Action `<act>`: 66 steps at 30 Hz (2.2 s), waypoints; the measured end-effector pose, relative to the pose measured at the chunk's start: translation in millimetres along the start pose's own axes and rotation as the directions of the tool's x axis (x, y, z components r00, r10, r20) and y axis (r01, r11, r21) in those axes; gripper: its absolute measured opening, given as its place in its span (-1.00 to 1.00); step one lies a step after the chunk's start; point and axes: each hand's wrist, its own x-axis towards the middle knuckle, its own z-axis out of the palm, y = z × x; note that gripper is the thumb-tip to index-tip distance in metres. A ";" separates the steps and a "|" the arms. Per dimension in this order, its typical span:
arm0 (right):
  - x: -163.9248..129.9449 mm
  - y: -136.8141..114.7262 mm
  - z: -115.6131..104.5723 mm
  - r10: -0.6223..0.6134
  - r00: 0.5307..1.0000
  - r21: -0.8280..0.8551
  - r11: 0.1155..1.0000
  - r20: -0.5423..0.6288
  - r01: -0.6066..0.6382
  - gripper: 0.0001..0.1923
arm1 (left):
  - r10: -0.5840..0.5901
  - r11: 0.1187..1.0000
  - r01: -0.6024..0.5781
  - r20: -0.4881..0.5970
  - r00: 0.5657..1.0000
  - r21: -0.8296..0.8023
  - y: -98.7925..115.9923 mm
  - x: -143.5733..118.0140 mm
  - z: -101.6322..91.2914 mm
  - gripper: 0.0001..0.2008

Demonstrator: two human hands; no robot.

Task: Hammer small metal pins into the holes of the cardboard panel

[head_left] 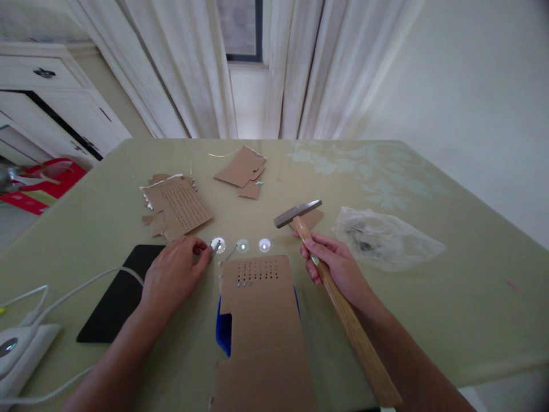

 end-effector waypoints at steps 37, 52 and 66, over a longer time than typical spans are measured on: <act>-9.5 19.9 20.8 -0.053 0.991 -0.114 0.991 0.124 0.067 -0.65 | 0.084 0.693 -0.313 -0.358 0.930 -0.650 32.7 -22.9 -23.5 -0.83; -9.7 23.6 22.1 -0.064 0.984 -0.094 0.992 0.164 0.080 -0.66 | 0.519 0.467 -0.556 -0.295 0.802 -0.688 32.0 -37.8 -26.9 -0.79; -9.8 24.0 23.0 -0.055 0.984 -0.109 0.991 0.167 0.074 -0.67 | 0.536 0.495 -0.568 -0.284 0.795 -0.657 33.9 -38.2 -23.5 -0.84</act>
